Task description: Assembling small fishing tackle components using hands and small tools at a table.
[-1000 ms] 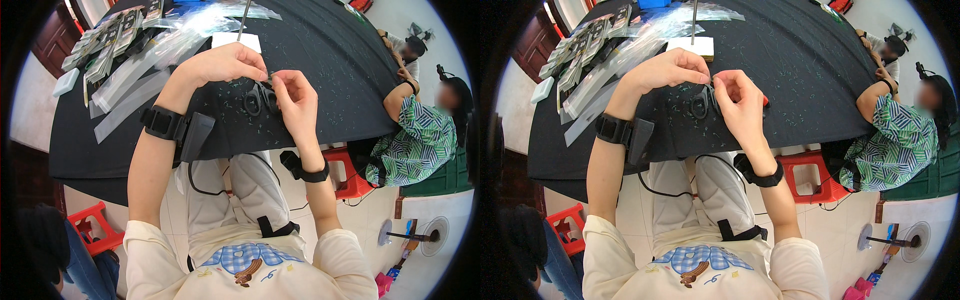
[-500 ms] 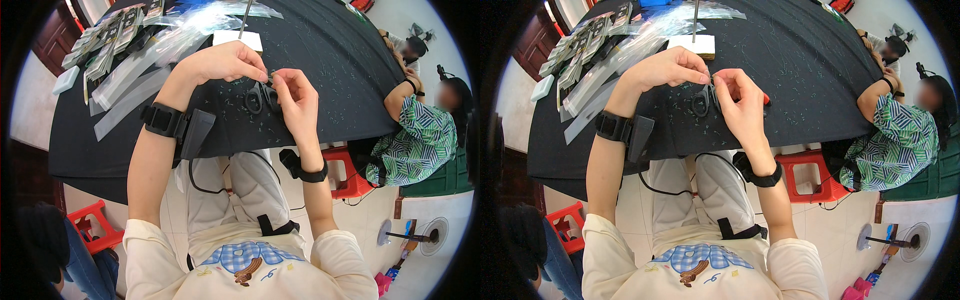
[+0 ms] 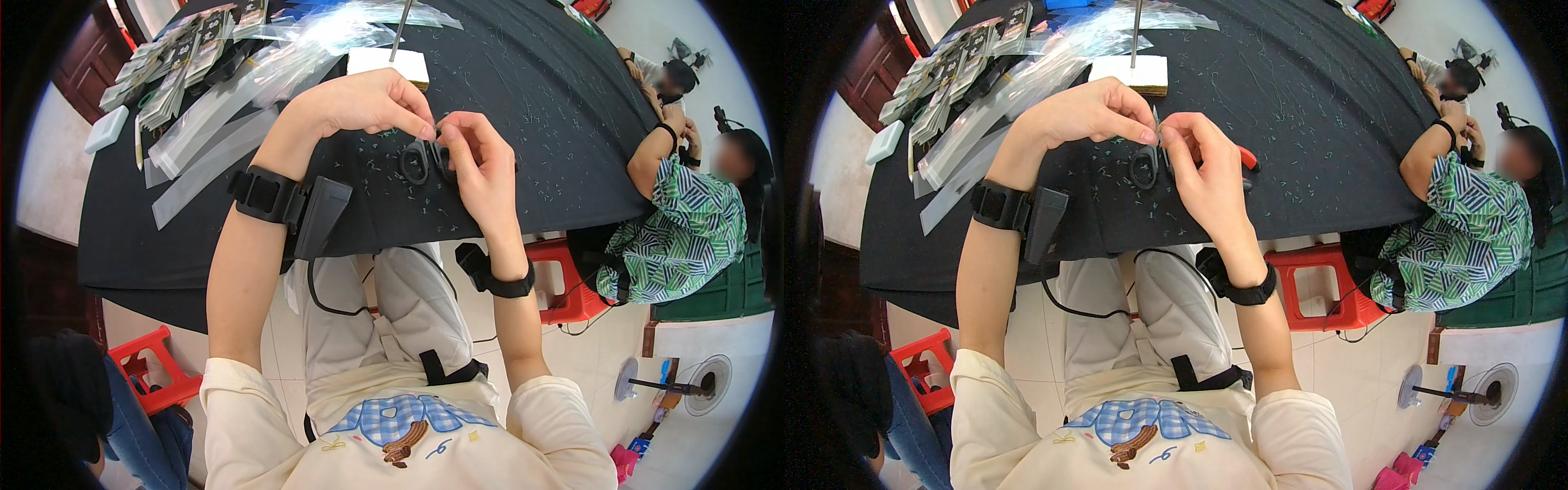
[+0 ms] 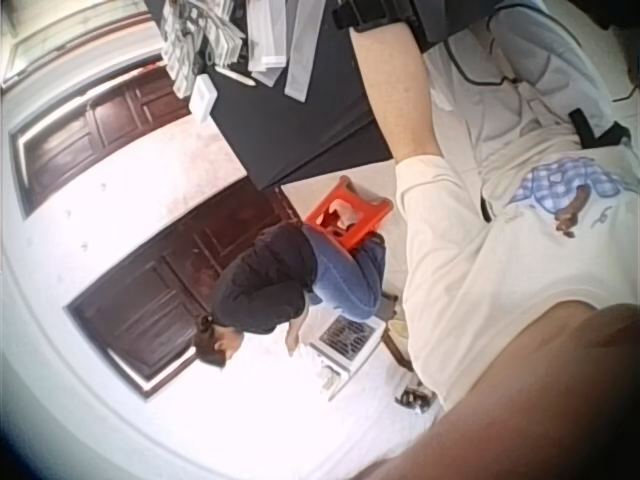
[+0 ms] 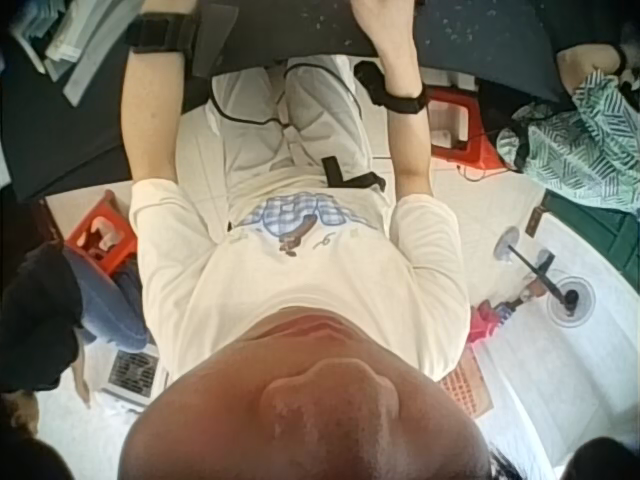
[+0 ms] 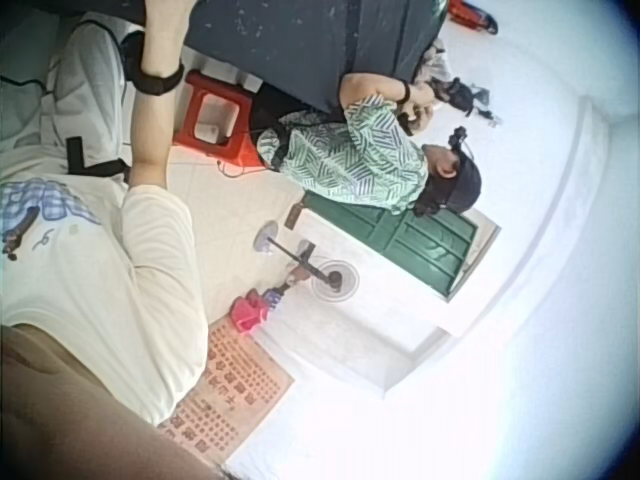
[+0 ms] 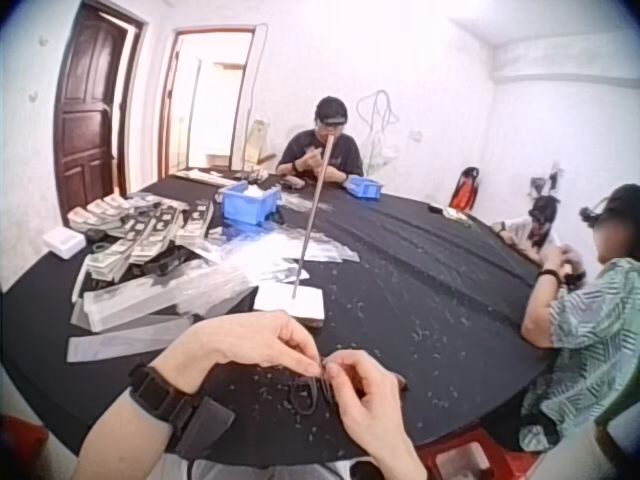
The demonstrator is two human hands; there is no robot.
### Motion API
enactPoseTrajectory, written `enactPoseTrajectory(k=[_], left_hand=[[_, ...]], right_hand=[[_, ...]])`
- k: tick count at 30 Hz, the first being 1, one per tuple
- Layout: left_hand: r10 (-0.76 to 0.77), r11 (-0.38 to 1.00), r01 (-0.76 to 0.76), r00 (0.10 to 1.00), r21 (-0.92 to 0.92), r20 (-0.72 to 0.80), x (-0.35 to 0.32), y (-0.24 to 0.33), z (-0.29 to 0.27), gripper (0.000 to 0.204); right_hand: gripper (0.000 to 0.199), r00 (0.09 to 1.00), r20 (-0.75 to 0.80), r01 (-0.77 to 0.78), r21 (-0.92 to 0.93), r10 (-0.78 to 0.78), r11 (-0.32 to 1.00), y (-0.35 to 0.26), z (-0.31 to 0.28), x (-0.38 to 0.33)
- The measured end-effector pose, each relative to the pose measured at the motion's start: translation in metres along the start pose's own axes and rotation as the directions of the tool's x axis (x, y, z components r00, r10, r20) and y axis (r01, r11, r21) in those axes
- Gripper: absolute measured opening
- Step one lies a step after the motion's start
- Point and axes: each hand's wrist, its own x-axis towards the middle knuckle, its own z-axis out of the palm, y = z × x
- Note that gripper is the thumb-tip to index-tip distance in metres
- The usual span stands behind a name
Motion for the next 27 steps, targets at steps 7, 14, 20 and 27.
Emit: enactPoseTrajectory(k=[7,14,20,27], left_hand=[[-0.032,0.999,0.032,0.999,0.003,0.018,0.0007,-0.0031,-0.0011,0.017],[-0.033,0.999,0.033,0.999,0.034,0.003,0.0005,-0.0022,-0.0007,0.018],[-0.027,0.999,0.027,1.000,0.038,0.000,0.0007,-0.0019,-0.0006,0.018],[-0.022,0.999,0.022,1.000,0.038,0.008,0.0003,-0.0020,0.0000,0.019]], right_hand=[[0.009,0.999,0.035,0.022,-0.008,-0.021,1.000,0.0020,0.0009,0.0006],[0.007,0.999,0.009,0.041,-0.047,-0.040,0.998,0.0008,0.0001,0.0000],[0.007,0.999,-0.001,0.033,-0.079,-0.033,0.996,0.0002,-0.0005,0.0009],[0.007,0.999,-0.017,0.040,-0.066,-0.041,0.997,0.0003,0.0009,0.0006]])
